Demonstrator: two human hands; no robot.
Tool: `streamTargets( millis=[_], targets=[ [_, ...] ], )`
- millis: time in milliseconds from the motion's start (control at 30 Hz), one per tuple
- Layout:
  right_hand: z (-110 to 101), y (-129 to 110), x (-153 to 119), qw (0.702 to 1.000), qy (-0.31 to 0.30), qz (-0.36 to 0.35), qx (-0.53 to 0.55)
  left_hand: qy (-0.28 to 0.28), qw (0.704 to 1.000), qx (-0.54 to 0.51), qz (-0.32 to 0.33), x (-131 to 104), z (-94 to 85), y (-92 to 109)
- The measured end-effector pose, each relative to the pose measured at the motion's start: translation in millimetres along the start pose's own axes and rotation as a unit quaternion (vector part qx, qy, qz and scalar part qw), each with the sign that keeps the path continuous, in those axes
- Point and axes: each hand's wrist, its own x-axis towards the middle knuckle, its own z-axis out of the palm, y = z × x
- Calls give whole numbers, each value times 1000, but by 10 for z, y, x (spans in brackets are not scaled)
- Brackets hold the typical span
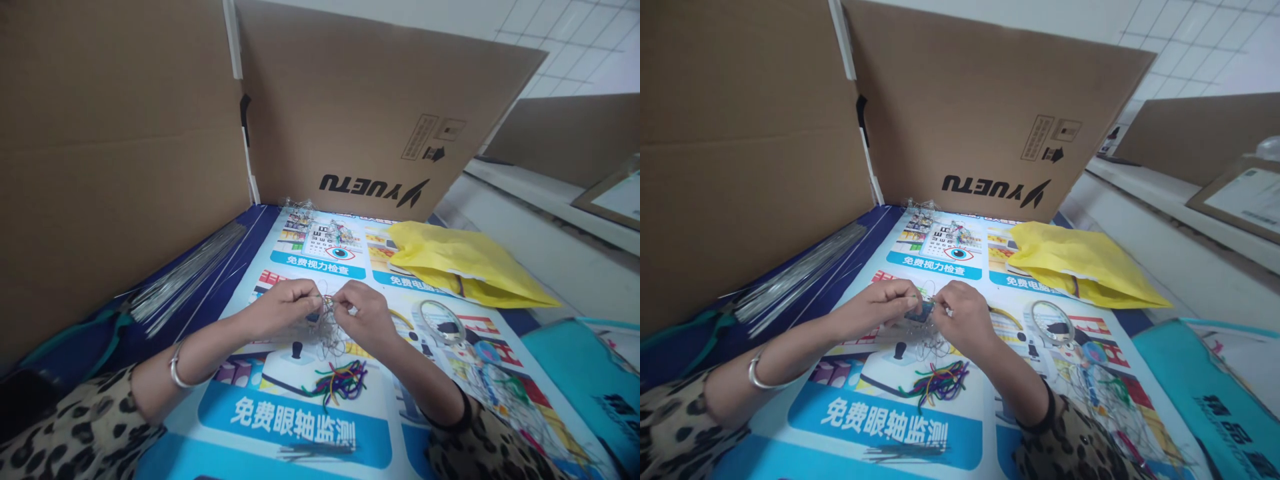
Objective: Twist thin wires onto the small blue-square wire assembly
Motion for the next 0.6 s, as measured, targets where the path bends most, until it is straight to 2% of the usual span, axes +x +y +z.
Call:
streamTargets(
  millis=[267, 500, 600],
  targets=[
    [-56, -82, 40, 993, -71, 68, 66, 56, 998, 13, -4, 27, -10, -62],
    [-42, -113, 58, 986, -61, 113, 105, 40, 997, -24, -68, 47, 13, -59],
    [-39, -139, 46, 985, -56, 119, 109, 52, 998, 8, -40, 58, 39, -92]
  ],
)
